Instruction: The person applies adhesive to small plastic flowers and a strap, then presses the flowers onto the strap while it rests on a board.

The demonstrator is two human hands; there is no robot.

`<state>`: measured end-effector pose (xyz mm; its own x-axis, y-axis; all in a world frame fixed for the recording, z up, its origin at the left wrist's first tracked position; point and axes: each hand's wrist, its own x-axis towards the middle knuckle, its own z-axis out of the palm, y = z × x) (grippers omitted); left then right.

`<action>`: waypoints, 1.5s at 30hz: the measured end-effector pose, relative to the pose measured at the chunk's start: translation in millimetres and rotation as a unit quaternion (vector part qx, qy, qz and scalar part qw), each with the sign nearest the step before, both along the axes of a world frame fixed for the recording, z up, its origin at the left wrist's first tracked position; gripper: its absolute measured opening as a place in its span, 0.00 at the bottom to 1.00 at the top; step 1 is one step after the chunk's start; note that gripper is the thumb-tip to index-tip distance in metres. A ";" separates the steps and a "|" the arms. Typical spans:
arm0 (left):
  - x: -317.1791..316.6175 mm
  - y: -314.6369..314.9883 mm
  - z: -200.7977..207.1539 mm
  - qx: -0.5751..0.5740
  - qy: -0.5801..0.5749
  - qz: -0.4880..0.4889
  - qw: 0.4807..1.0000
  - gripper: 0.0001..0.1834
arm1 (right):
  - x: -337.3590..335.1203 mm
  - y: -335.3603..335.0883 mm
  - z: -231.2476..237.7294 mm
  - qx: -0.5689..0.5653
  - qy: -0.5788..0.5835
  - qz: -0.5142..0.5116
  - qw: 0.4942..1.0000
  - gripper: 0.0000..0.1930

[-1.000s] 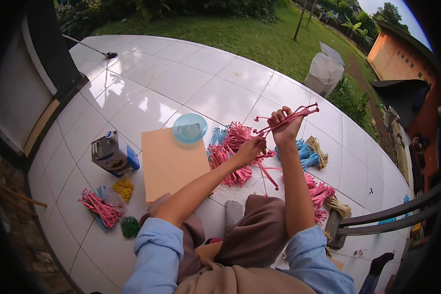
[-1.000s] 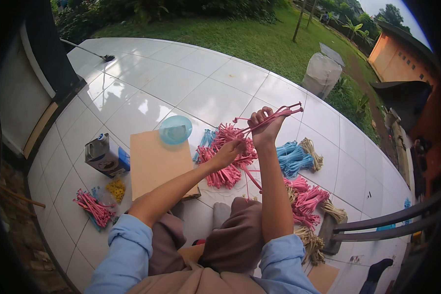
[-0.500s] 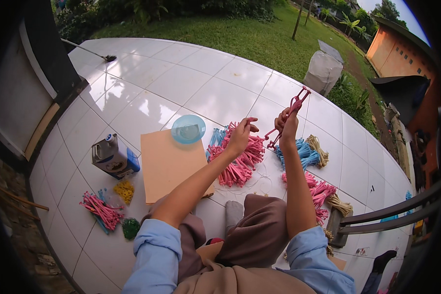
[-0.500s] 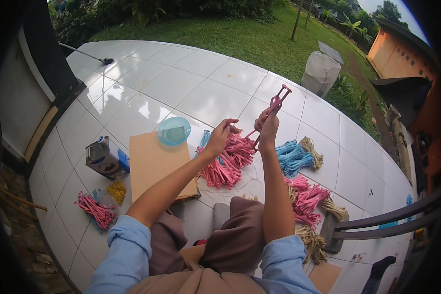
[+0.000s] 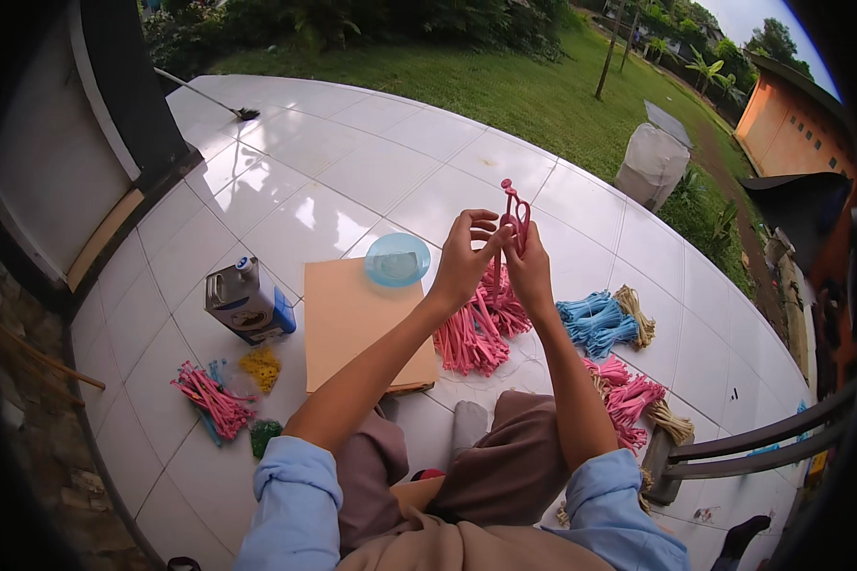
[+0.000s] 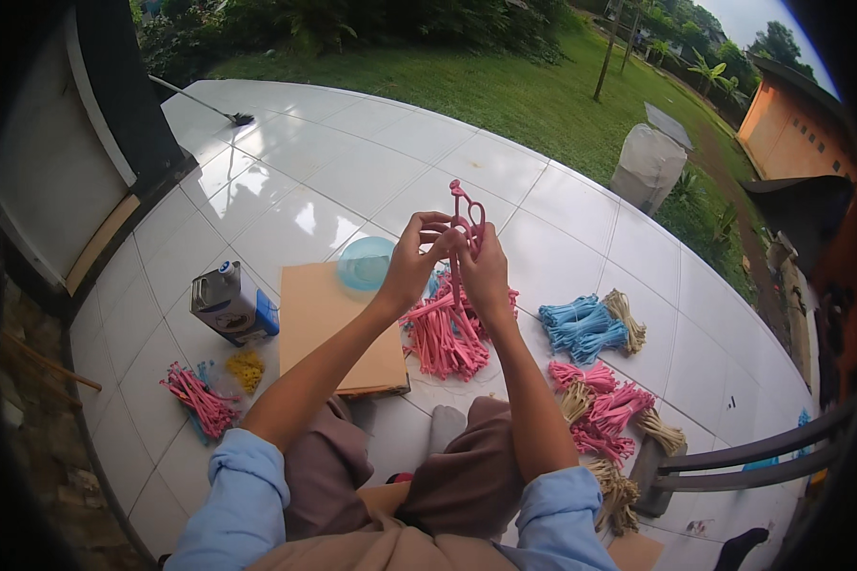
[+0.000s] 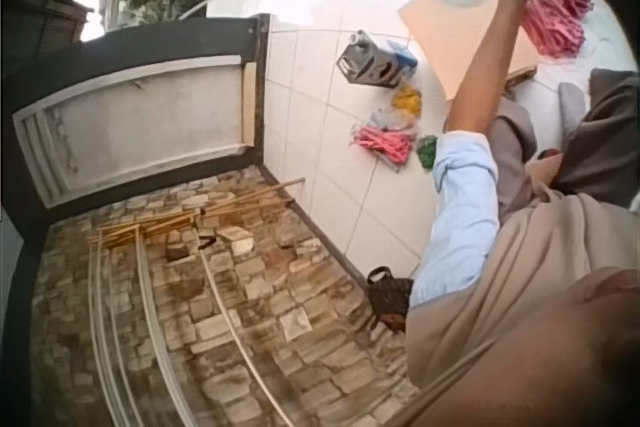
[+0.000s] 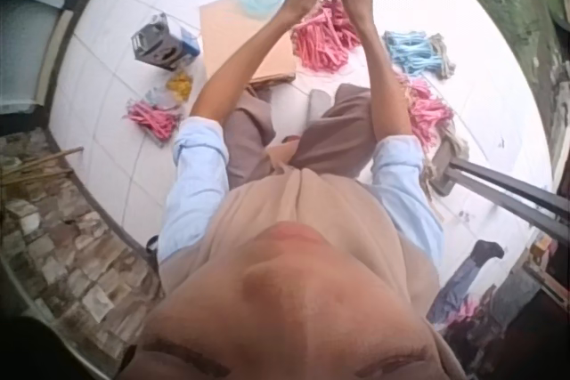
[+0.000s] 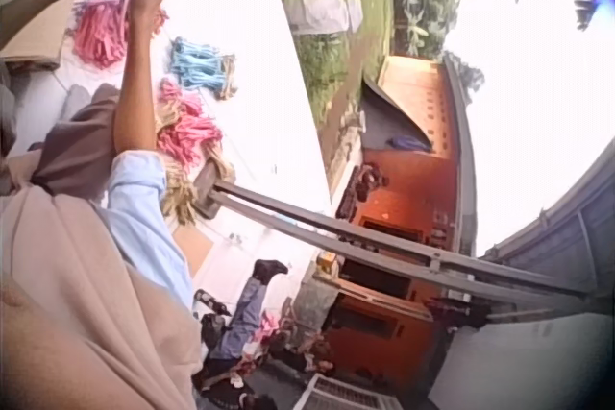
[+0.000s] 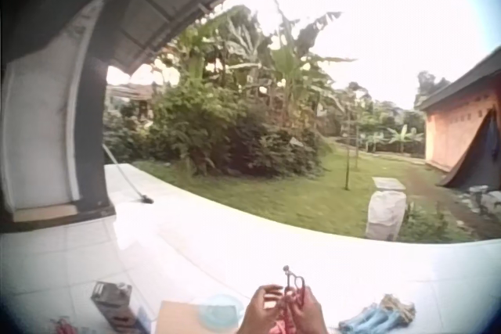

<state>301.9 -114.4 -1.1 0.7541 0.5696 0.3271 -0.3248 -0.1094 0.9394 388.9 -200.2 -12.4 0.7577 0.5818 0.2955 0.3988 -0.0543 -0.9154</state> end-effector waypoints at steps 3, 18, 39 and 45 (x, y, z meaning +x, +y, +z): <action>-19.8 1.3 6.5 0.130 0.019 0.071 0.989 0.16 | -16.1 6.9 7.0 -0.002 -0.138 0.020 0.990 0.16; -126.1 66.9 37.1 0.063 -0.016 0.120 0.991 0.32 | -38.4 10.3 60.2 0.037 -0.051 0.245 0.967 0.24; -158.4 62.6 51.4 0.397 0.140 0.235 0.876 0.09 | -92.0 47.2 66.9 0.298 0.158 0.244 0.909 0.39; -165.1 59.1 47.6 0.503 0.180 0.272 0.800 0.12 | -102.8 40.2 87.9 0.334 0.104 0.240 0.905 0.36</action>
